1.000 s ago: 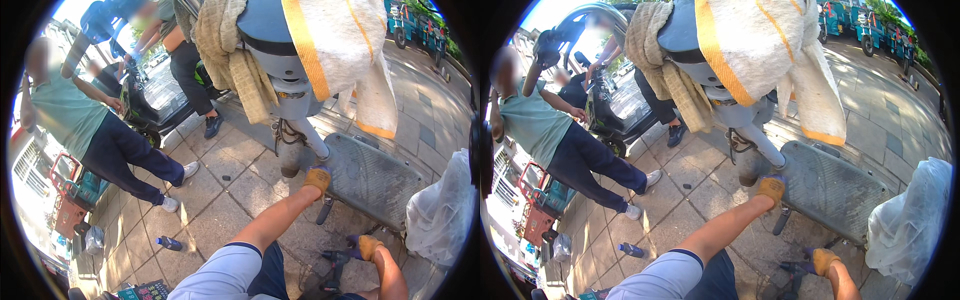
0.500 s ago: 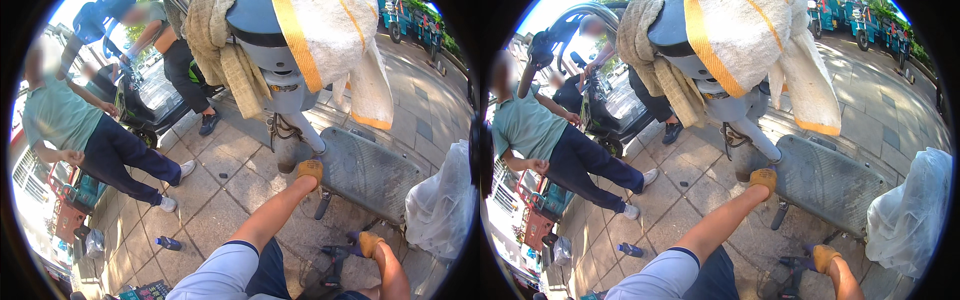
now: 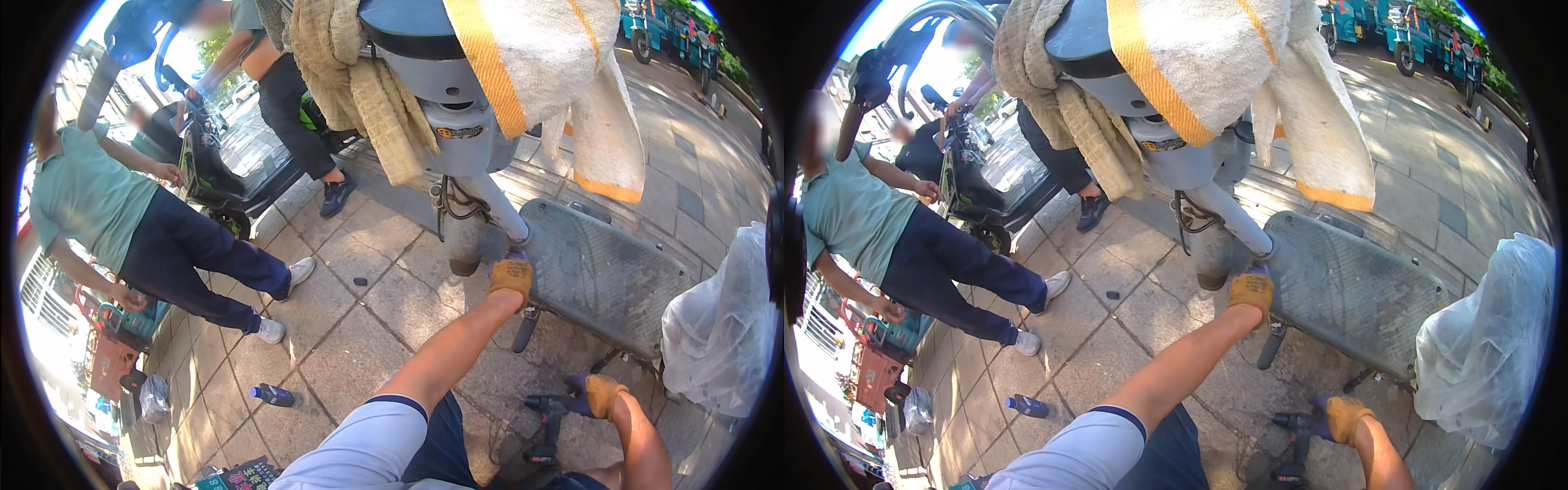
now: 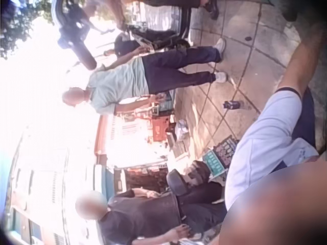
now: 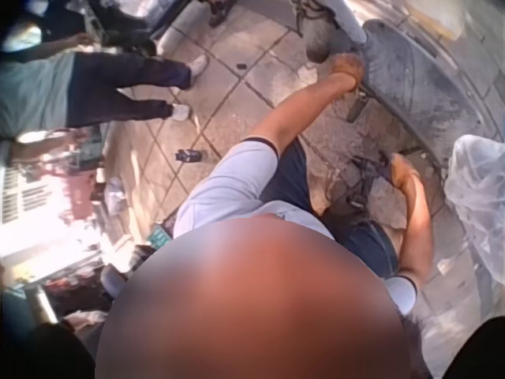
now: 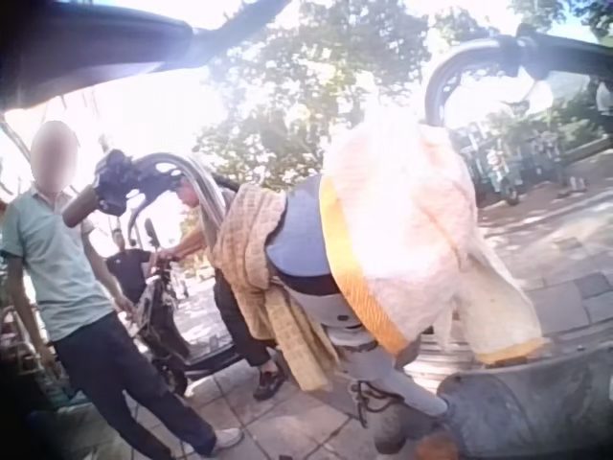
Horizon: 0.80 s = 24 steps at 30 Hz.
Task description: The person uses a power drill to remove screws from the floorboard of an electric scooter. They lift the floorboard to expose the battery pack and proceed to unscrew the battery terminals and mounting brackets. The person manipulates the battery pack and its connections while working on the ground.
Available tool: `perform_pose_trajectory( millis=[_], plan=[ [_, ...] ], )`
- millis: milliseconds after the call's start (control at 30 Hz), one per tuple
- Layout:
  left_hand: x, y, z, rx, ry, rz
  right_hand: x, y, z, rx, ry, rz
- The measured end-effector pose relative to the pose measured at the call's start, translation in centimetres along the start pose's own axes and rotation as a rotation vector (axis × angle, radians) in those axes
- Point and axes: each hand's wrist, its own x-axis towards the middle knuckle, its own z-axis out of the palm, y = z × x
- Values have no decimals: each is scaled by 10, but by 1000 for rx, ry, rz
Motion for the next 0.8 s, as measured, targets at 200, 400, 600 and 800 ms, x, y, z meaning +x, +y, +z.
perform_pose_trajectory(
  millis=[200, 400, 600, 800],
  plan=[
    [1, -2, -8, -7, -72, 109, -8, 2, -3, 17, 15, 4],
    [-6, -8, 1, -4, 42, 55, -6, 5, -1, -39, 18, 0],
    [-15, -13, -49, -52, -198, 19, -13, -3, -4, -40, 48, -9],
    [-12, -9, -58, -108, -187, -104, -7, 9, 8, 31, 75, -61]
  ],
)
